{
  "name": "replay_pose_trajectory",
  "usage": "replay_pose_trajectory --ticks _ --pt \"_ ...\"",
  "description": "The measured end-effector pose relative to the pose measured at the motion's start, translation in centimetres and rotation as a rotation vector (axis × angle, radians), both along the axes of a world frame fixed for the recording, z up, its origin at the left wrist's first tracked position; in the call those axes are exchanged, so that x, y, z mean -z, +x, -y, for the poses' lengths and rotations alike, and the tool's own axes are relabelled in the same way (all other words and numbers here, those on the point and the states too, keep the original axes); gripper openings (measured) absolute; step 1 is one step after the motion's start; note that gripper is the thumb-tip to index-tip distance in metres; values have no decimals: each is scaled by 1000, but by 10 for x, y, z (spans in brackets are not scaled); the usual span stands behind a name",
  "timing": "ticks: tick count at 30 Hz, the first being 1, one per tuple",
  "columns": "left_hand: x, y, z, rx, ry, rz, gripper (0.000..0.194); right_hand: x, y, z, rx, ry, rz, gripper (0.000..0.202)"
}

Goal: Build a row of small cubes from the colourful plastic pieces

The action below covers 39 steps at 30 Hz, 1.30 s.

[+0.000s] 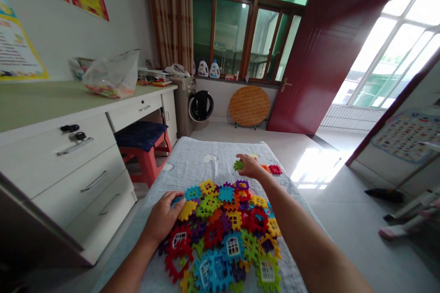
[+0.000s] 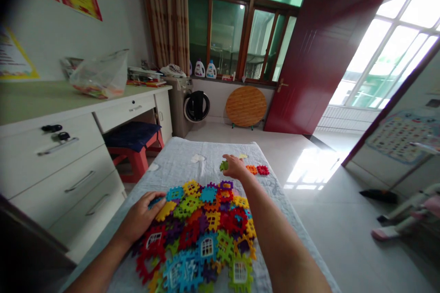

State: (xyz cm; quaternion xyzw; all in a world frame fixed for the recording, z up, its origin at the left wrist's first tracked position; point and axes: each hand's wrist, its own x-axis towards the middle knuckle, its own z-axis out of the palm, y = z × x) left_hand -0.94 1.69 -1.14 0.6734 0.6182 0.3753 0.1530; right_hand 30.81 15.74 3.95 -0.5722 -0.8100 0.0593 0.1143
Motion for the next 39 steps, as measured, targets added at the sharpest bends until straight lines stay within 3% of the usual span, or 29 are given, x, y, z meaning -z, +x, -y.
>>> replay_pose_trajectory --ticks 4,11,30,36,39 --pt "1 0 0 -2 9 -3 29 14 -9 -10 -33 -74 73 67" --pt "2 0 -1 -1 6 -30 29 -5 -10 -14 -68 -141 159 76" --pt "3 -1 -1 0 4 -34 31 1 -15 -22 -95 -182 153 78" --pt "3 -1 0 0 -6 -36 32 -17 1 -31 -22 -97 85 54" --pt "2 -1 0 0 -10 -37 32 -15 -3 -30 -21 -121 140 56"
